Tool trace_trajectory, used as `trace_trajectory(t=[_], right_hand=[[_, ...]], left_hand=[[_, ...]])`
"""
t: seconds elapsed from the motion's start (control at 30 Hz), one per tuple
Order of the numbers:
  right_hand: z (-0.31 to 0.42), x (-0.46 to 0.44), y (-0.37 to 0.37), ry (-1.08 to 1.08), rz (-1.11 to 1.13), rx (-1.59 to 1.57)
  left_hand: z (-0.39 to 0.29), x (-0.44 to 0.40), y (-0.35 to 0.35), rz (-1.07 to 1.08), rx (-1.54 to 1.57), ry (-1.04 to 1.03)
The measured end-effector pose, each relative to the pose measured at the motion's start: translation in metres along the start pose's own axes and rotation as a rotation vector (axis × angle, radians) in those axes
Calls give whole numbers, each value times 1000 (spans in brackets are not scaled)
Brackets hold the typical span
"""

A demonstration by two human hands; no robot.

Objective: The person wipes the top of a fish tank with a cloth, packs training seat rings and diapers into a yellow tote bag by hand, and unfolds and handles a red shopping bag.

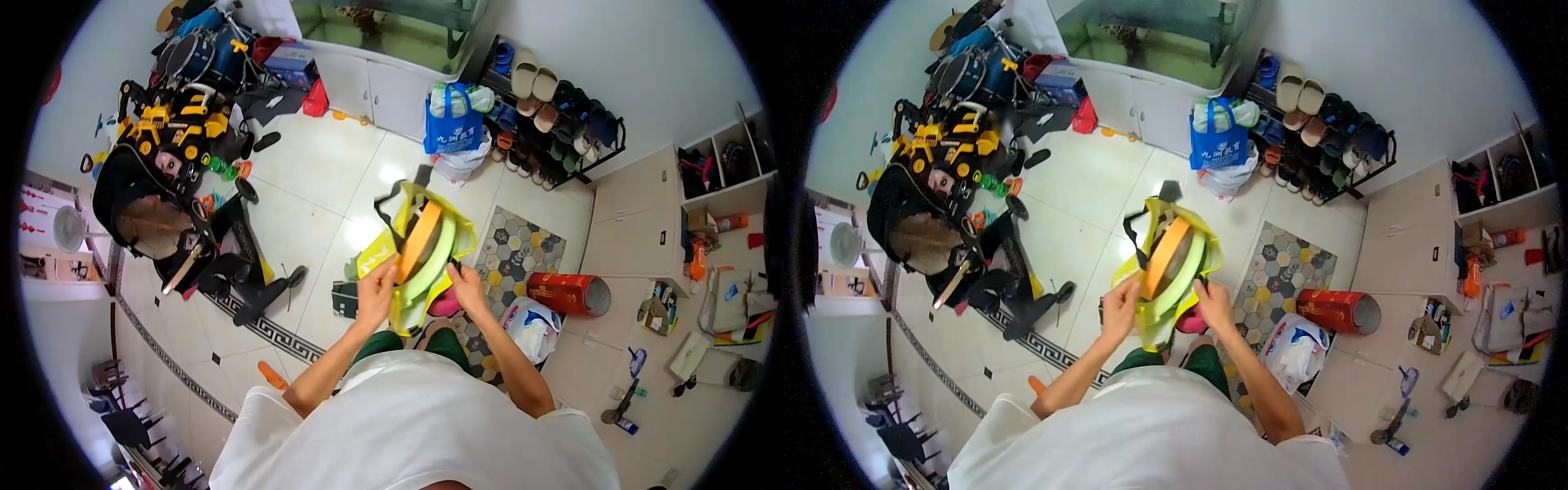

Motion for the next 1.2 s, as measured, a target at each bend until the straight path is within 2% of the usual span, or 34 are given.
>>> trace_trajectory(t=[0.1,0.3,0.33,0.37,0.43,0.47,0.5,0.57,0.67,0.77,0.8,0.83,0.97,1.03,1.1,1.13,1.17,1.2], right_hand=[[12,-15,32,-28,-145,34],[8,-70,89,49,-351,69],[12,-81,100,62,-382,-36],[23,-96,111,166,-454,-131],[34,-128,139,128,-493,-171],[32,-154,153,124,-522,-134],[47,-167,171,26,-559,7],[10,-238,192,178,-532,-256],[35,-308,229,170,-547,-299],[76,-377,276,258,-563,-241],[98,-400,287,374,-573,-332],[105,-425,301,319,-535,-271],[184,-511,348,482,-529,-395],[186,-595,382,414,-517,-278],[199,-641,396,345,-527,-279],[209,-665,393,357,-472,-390],[221,-687,390,367,-416,-499],[203,-730,387,303,-343,-524]], left_hand=[[-62,-15,-26,72,-119,-307],[-106,-89,-83,195,-31,-322],[-112,-106,-93,170,-49,-389],[-117,-123,-104,173,-28,-392],[-128,-160,-125,177,11,-394],[-138,-180,-135,190,16,-383],[-146,-203,-146,204,23,-366],[-162,-247,-169,232,34,-328],[-200,-315,-202,193,-20,-447],[-249,-385,-227,213,-21,-492],[-264,-412,-235,217,-6,-505],[-276,-437,-243,219,11,-517],[-334,-532,-257,84,38,-593],[-366,-598,-270,156,7,-544],[-382,-638,-280,107,-54,-560],[-386,-651,-284,81,-85,-569],[-393,-654,-282,-3,-137,-675],[-396,-650,-280,-88,-189,-777]])
Point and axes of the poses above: each hand's wrist, its own x-axis away from the middle knuckle, its own y-axis out of the back of the hand, z = x × y, the point moved 7 cm from there along -x, towards the middle knuckle, and after that the axes turned 5 degrees about -x, right-handed, at the moved point
